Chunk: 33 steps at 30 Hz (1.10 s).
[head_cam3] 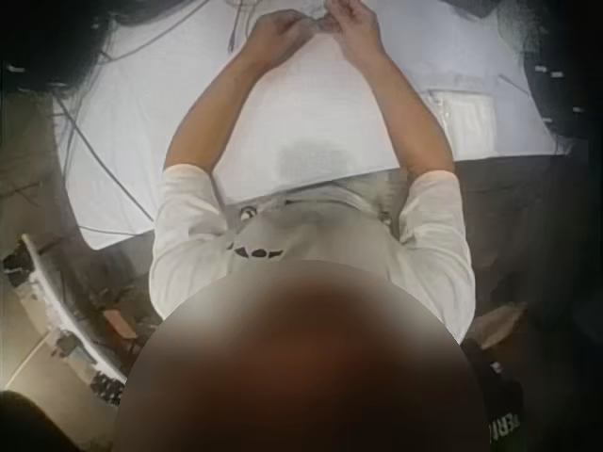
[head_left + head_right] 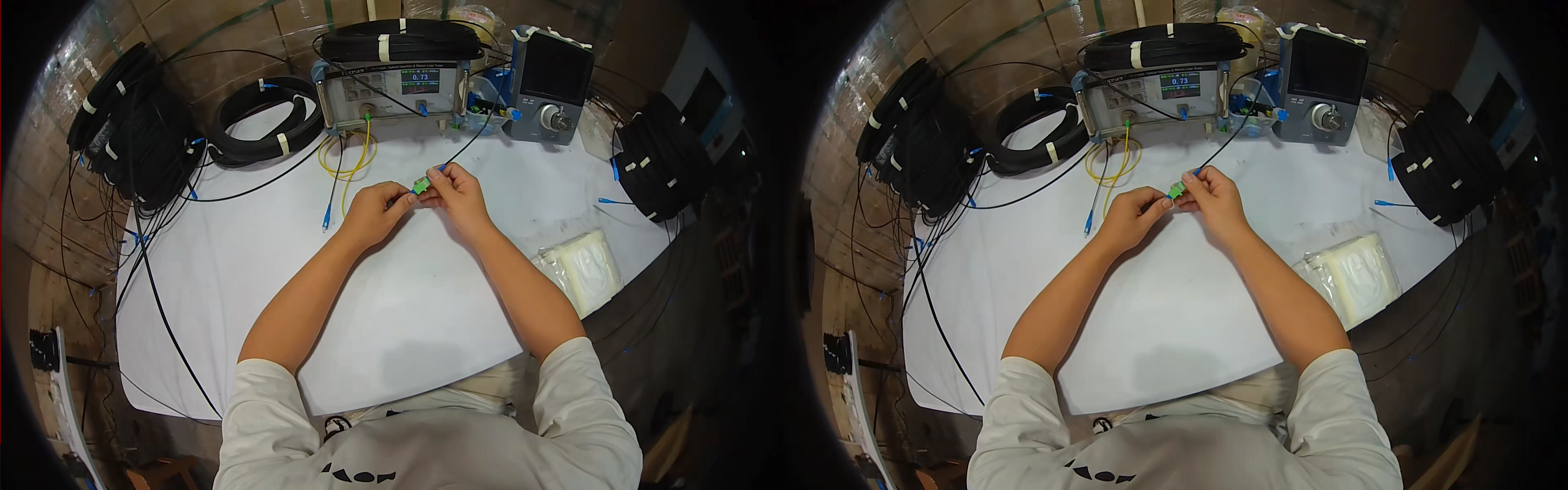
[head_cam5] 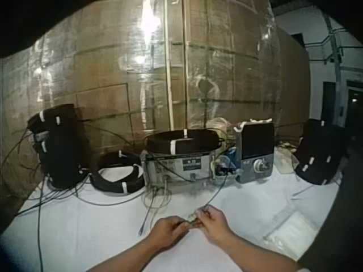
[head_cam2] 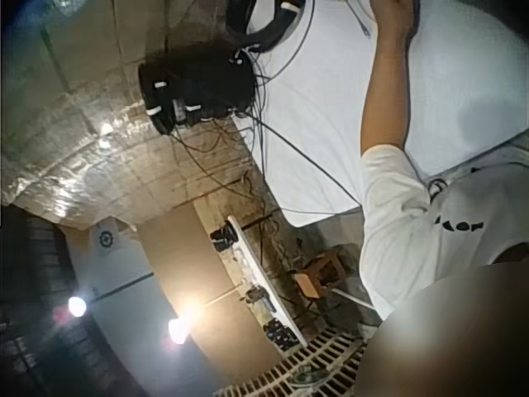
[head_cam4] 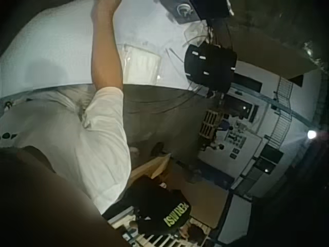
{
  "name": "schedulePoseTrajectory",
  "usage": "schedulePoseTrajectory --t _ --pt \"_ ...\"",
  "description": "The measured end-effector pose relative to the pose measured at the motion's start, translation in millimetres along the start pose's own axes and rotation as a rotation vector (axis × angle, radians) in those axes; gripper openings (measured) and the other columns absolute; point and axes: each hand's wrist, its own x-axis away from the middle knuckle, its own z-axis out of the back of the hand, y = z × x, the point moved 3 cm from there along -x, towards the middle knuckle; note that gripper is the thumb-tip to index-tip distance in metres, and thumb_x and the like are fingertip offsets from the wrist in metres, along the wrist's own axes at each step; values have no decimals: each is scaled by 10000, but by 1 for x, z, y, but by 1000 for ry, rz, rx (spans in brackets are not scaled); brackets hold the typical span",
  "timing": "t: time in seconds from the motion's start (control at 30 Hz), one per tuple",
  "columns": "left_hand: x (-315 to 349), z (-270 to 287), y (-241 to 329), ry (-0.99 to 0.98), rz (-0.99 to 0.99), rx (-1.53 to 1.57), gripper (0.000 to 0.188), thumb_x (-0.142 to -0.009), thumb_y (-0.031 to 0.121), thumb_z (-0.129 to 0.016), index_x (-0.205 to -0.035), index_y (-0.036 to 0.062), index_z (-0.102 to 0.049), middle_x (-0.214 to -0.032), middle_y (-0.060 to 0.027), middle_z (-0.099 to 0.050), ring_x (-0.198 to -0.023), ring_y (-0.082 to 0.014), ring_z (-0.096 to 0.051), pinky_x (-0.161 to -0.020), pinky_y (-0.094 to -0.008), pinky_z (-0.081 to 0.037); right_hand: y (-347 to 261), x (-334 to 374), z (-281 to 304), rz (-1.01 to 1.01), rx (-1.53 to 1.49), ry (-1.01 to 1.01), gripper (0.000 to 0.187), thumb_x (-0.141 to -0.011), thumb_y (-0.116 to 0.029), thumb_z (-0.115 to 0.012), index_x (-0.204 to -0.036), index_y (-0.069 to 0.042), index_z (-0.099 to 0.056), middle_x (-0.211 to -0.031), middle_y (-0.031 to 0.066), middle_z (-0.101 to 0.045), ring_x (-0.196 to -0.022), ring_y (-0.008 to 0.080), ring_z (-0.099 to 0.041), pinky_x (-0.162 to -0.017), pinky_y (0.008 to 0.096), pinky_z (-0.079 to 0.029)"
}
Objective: Connect and test fiber optic cables using lab equipment.
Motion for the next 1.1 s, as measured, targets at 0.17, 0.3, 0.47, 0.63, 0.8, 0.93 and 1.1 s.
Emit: schedulePoseTrajectory --t 0.17,0.3,0.47,0.63,0.8,0.93,1.1 --pt "0 1 0 -35 -19 -1 248 -920 223 -633 -959 -20 -661 -780 -98 -629 -691 -159 -543 -653 -295 -446 3 -3 4 12 -3 -18 215 -941 -227 -628 -925 -15 -599 -849 59 -662 -746 129 -654 -681 262 -550" --pt "0 2 0 -52 -40 10 252 -924 225 -625 -960 -22 -659 -790 -96 -622 -711 -171 -541 -671 -301 -441 4 -3 6 12 47 -23 223 -933 -227 -641 -909 -8 -608 -827 63 -663 -736 130 -659 -682 258 -556" --pt "3 1 -3 -42 -28 43 228 -897 225 -646 -948 5 -677 -803 -120 -639 -689 -236 -569 -655 -338 -455 4 -1 4 23 63 -51 215 -934 -211 -640 -895 -3 -601 -811 61 -655 -734 129 -656 -682 255 -559" --pt "2 0 -1 -42 -40 19 236 -895 235 -652 -952 8 -680 -809 -118 -644 -694 -236 -575 -655 -341 -457 2 -1 2 10 66 -21 214 -935 -207 -638 -884 -4 -596 -798 60 -647 -710 122 -647 -677 253 -559" --pt "1 0 9 -22 -44 -71 227 -885 226 -656 -922 4 -675 -788 -135 -637 -712 -273 -588 -665 -361 -465 5 -2 3 9 114 13 224 -929 -219 -648 -860 -17 -580 -771 47 -638 -685 110 -636 -634 230 -535" --pt "2 1 13 -19 -160 -173 215 -878 214 -654 -917 3 -674 -796 -132 -631 -734 -290 -584 -680 -375 -460 3 -2 2 4 133 36 229 -925 -224 -654 -847 -21 -581 -744 36 -631 -660 98 -625 -620 219 -524" --pt "2 1 10 -1 -79 -29 226 -883 198 -657 -996 4 -675 -830 -119 -636 -714 -263 -582 -673 -348 -464 -1 1 0 13 108 9 201 -923 -199 -654 -864 -18 -589 -764 31 -636 -673 90 -618 -641 217 -522"
